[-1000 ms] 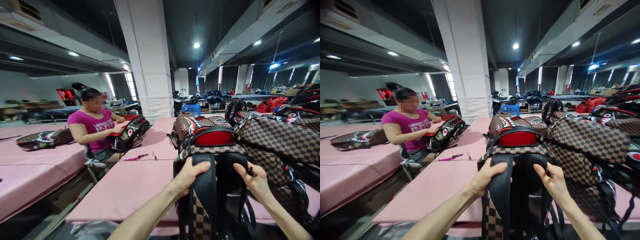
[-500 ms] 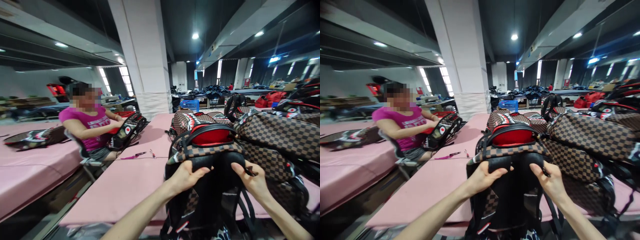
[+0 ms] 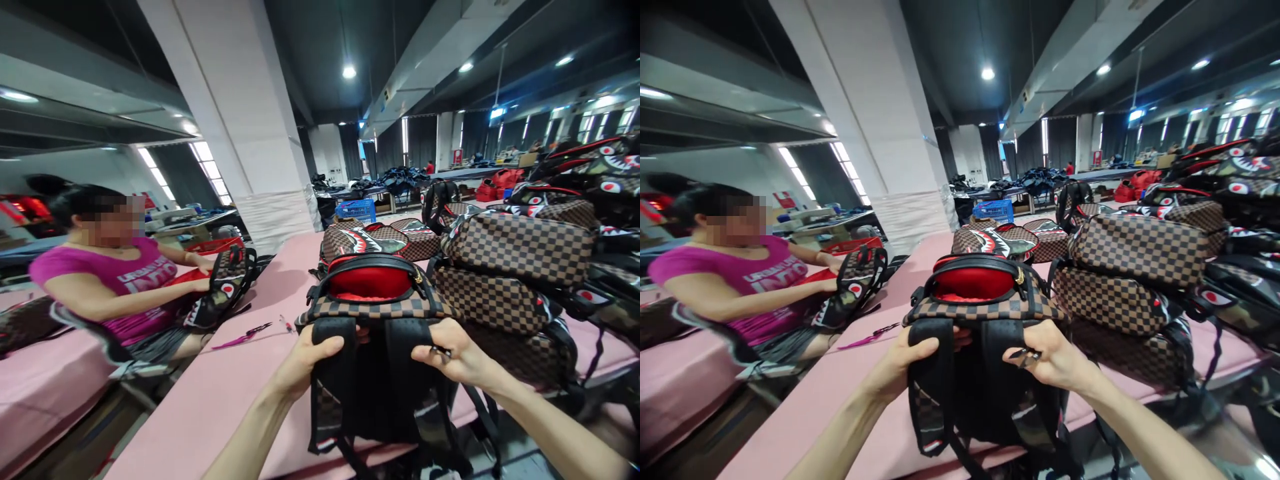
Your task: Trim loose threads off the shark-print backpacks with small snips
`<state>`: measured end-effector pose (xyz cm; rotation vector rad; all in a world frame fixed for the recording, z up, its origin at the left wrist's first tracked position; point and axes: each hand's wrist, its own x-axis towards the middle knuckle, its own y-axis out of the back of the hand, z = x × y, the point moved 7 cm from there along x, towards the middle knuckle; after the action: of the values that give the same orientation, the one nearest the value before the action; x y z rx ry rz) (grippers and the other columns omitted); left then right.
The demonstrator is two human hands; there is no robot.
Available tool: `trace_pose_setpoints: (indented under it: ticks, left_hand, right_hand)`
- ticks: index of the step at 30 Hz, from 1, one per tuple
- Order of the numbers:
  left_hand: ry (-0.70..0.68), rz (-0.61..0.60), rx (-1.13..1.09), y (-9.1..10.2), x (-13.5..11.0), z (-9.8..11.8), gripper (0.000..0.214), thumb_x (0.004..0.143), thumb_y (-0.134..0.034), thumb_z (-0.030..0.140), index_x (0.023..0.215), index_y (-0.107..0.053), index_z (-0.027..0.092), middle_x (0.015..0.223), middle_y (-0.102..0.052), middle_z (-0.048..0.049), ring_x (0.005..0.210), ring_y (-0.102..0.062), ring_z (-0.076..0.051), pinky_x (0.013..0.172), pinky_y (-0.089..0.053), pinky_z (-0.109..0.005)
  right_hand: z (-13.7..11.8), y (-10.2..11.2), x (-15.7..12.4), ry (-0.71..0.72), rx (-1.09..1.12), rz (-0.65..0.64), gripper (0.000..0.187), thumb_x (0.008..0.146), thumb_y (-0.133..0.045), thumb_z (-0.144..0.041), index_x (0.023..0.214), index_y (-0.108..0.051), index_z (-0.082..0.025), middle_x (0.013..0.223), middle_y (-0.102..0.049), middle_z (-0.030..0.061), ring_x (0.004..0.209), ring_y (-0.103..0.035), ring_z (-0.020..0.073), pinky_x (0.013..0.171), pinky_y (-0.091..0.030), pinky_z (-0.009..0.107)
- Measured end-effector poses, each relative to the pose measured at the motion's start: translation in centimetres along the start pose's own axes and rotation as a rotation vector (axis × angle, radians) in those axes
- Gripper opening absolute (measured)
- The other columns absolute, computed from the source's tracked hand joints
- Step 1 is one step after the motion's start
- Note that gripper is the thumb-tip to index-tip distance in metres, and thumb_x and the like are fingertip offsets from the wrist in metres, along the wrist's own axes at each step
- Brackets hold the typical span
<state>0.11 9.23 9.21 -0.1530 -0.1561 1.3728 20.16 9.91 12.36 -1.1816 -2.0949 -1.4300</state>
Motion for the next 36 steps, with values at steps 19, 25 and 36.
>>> trace_pose_setpoints:
  ticks: [19,25,36]
  left_hand:
    - [-0.011,-0.066,-0.240,-4.9,1.1,0.8,0.041,0.062,-0.077,0.023,0.099,-0.066,0.008,0.116,-0.061,-0.0201,0.089,-0.066,-0.029,0.080,-0.051,-0.036]
    - [-0.026,-0.136,-0.278,-5.0,1.0,0.6,0.040,0.068,-0.074,0.025,0.104,-0.065,0.008,0.118,-0.060,-0.0200,0.093,-0.065,-0.029,0.083,-0.050,-0.037]
    - [0.082,-0.244,-0.468,-4.6,1.1,-0.6,0.073,0.080,-0.032,0.071,0.122,-0.055,0.015,0.132,-0.049,-0.0166,0.105,-0.059,-0.031,0.087,-0.047,-0.040]
  right_hand:
    - [6.0,0.3,-4.1,-0.653,0.463,0.471,0.029,0.065,-0.074,-0.039,0.085,-0.070,-0.018,0.089,-0.071,0.0088,0.080,-0.066,0.0241,0.069,-0.056,0.033]
    - [7.0,0.4,-4.5,-0.699,0.598,0.480,0.031,0.063,-0.078,-0.035,0.088,-0.070,-0.018,0.093,-0.071,0.0082,0.082,-0.067,0.0246,0.070,-0.057,0.034]
    - [6.5,-0.3,-2.6,-0.750,0.752,0.555,0.033,0.059,-0.080,-0.036,0.084,-0.069,-0.017,0.082,-0.072,0.0059,0.072,-0.067,0.0221,0.068,-0.057,0.034]
